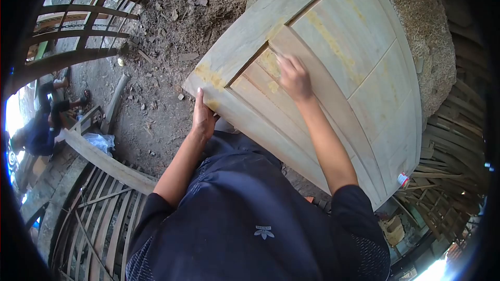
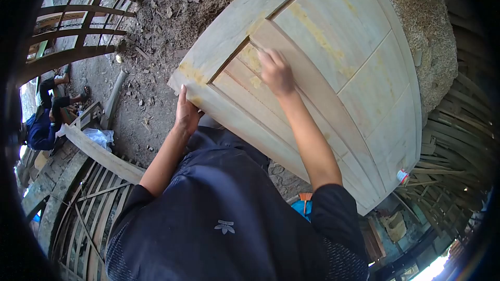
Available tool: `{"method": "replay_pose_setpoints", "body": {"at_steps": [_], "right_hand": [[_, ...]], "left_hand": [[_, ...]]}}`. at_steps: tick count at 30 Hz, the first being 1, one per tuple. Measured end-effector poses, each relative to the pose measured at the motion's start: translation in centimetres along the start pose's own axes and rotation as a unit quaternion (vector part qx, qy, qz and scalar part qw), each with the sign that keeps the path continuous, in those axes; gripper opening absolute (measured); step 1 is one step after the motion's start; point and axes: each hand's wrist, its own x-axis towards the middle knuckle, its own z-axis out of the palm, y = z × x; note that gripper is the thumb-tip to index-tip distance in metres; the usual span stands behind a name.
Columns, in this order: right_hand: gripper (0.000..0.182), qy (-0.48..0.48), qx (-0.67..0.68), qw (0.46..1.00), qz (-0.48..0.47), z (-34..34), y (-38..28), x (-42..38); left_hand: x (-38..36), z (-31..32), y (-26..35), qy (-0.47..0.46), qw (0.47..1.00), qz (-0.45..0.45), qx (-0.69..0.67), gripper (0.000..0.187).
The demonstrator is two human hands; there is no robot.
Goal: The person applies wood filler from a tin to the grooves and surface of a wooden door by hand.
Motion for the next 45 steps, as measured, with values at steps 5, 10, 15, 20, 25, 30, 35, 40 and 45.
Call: {"method": "replay_pose_setpoints", "body": {"at_steps": [5, 10, 15, 20, 25, 30, 35, 40, 45], "right_hand": [[0.025, -0.045, -0.043, 0.997, -0.038, -2.5, 1.5, -3.5], [0.023, 0.009, -0.014, 1.000, -0.019, 0.1, 0.5, -0.6], [0.014, -0.021, 0.026, 0.999, 0.043, -2.3, 0.1, -1.3], [0.014, 0.071, 0.062, 0.988, 0.119, -1.2, -0.3, -3.8], [0.016, 0.087, 0.021, 0.994, 0.067, 1.8, -0.4, 1.6], [0.027, 0.037, -0.101, 0.975, 0.192, -9.4, 4.1, -20.8], [0.027, 0.039, -0.170, 0.956, 0.234, -16.2, 8.3, -35.1], [0.017, 0.133, -0.062, 0.979, 0.138, -7.4, 5.1, -20.6], [0.023, 0.118, -0.135, 0.966, 0.185, -16.4, 9.7, -37.5]], "left_hand": [[0.2, -0.1, 0.0, 0.011, 1.000, 0.004, -0.014, 0.089], [0.0, -0.4, 0.1, 0.010, 1.000, 0.002, -0.010, 0.087], [0.1, -0.4, 0.1, -0.001, 1.000, 0.010, -0.001, 0.086], [-0.7, -0.5, -0.3, 0.001, 1.000, 0.012, -0.009, 0.087], [0.2, 0.0, -1.0, -0.013, 0.998, 0.022, -0.053, 0.087], [2.0, -1.2, -3.3, -0.001, 0.988, 0.101, -0.117, 0.089], [-1.0, 1.7, -7.2, 0.131, 0.986, 0.060, -0.085, 0.099], [-2.4, 4.0, -13.2, 0.077, 0.995, 0.043, -0.042, 0.100], [-2.3, 5.0, -16.6, 0.047, 0.990, 0.134, 0.001, 0.095]]}}
